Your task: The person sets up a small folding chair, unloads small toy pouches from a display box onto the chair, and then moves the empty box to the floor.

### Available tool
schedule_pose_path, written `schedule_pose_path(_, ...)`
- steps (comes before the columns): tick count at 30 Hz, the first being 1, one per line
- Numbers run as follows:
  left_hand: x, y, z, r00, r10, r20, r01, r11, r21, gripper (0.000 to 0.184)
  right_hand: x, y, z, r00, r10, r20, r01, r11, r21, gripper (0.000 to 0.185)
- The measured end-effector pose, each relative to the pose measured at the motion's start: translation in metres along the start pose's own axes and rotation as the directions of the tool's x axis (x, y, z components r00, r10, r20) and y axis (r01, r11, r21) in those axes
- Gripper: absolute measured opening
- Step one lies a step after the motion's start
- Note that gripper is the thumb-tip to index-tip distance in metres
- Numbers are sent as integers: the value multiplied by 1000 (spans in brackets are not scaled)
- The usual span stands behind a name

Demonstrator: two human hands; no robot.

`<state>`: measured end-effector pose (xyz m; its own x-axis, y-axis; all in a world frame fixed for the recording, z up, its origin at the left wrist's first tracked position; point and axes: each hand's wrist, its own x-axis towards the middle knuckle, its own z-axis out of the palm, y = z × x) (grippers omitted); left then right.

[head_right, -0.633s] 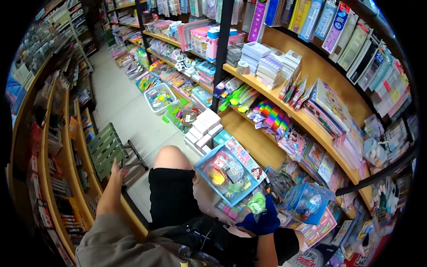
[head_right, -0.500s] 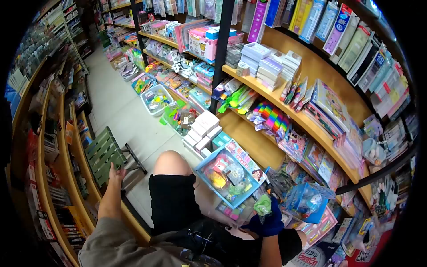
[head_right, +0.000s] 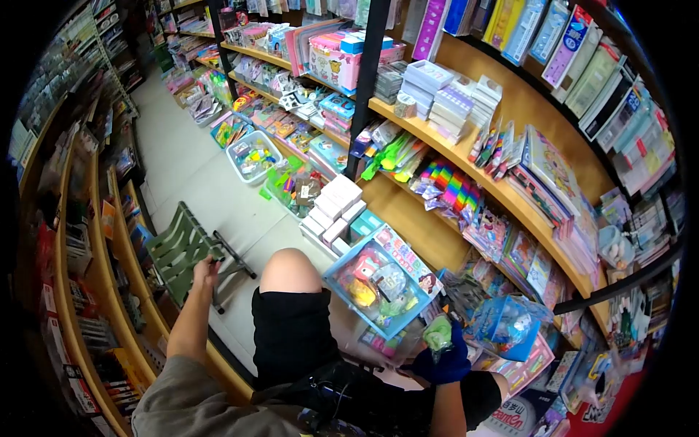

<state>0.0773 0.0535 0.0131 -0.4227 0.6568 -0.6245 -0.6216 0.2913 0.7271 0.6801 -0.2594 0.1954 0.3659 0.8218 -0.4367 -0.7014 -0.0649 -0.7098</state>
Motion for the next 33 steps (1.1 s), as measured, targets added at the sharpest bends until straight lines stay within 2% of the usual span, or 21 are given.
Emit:
schedule_pose_path(2, -28, -16, 30, 995, -33, 96, 29, 998, 47, 5, -2, 0, 5, 997, -77, -27, 72, 986, -150, 40)
schedule_pose_path(4, -48, -36, 59, 990, -81, 113, 73, 995, 75, 5, -6, 5, 8, 967, -252, 45, 249, 884, -396, 42)
schedule_pose_path(6, -73, -52, 88, 975, -111, 192, 84, 986, 145, 5, -5, 12, 0, 887, -414, 203, 444, 643, -624, 42)
schedule_pose_path(8, -74, -76, 107, 927, -190, 322, 160, 980, 118, 6, 8, 18, -29, 818, -500, 285, 492, 352, -796, 43)
schedule_pose_path(10, -77, -85, 122, 917, -199, 345, 152, 976, 158, 7, 16, 24, -45, 838, -488, 243, 450, 368, -814, 45)
schedule_pose_path(12, -83, -87, 133, 922, -225, 316, 175, 968, 177, 9, 16, 25, -42, 918, -376, 125, 361, 662, -657, 48)
schedule_pose_path(14, -65, -92, 132, 901, -252, 353, 190, 961, 201, 10, 18, 21, -39, 973, -225, 47, 223, 873, -435, 52)
schedule_pose_path(16, -64, -84, 131, 925, -192, 327, 134, 972, 194, 10, 18, 20, -32, 982, -173, 74, 188, 900, -392, 62)
schedule_pose_path(17, -60, -84, 125, 924, -173, 341, 92, 966, 242, 15, 15, 19, -27, 972, -200, 124, 235, 847, -477, 71)
schedule_pose_path(18, -60, -82, 125, 879, -291, 379, 179, 936, 304, 18, 14, 18, -21, 945, -277, 176, 326, 742, -586, 77)
schedule_pose_path(19, -69, -73, 128, 820, -407, 403, 262, 892, 367, 22, 12, 17, -14, 909, -351, 226, 405, 613, -678, 83)
schedule_pose_path(20, -85, -61, 133, 747, -519, 416, 341, 836, 429, 26, 14, 13, -6, 838, -456, 300, 494, 400, -772, 86)
schedule_pose_path(21, -148, -35, 160, 789, -574, 220, 279, 652, 705, 39, 15, 9, 1, 755, -526, 393, 542, 161, -825, 90)
schedule_pose_path(23, -124, -68, 135, 617, -613, 494, 12, 634, 773, 42, 18, -3, 18, 764, -449, 462, 531, 31, -847, 93)
schedule_pose_path(24, -108, -83, 119, 493, -633, 597, -122, 629, 768, 43, 20, 0, 18, 796, -408, 448, 509, 49, -859, 95)
schedule_pose_path(25, -103, -89, 123, 437, -652, 620, -190, 607, 772, 46, 22, 3, 18, 824, -366, 432, 486, 65, -872, 97)
schedule_pose_path(26, -96, -99, 133, 377, -670, 640, -255, 589, 767, 51, 25, 8, 11, 872, -318, 373, 437, 158, -886, 99)
schedule_pose_path(28, -102, -118, 164, 563, -569, 600, -215, 600, 771, 69, 29, 18, -3, 944, -207, 256, 313, 322, -893, 103)
schedule_pose_path(30, -99, -141, 195, 636, -483, 602, -152, 686, 711, 81, 32, 18, 6, 982, -123, 142, 182, 436, -882, 109)
schedule_pose_path(31, -95, -152, 217, 661, -423, 620, -187, 707, 682, 82, 30, 9, 27, 990, -109, 87, 128, 475, -871, 113)
schedule_pose_path(33, -88, -174, 238, 706, -303, 640, -283, 709, 647, 83, 25, 10, 19, 935, -261, 240, 284, 149, -947, 129)
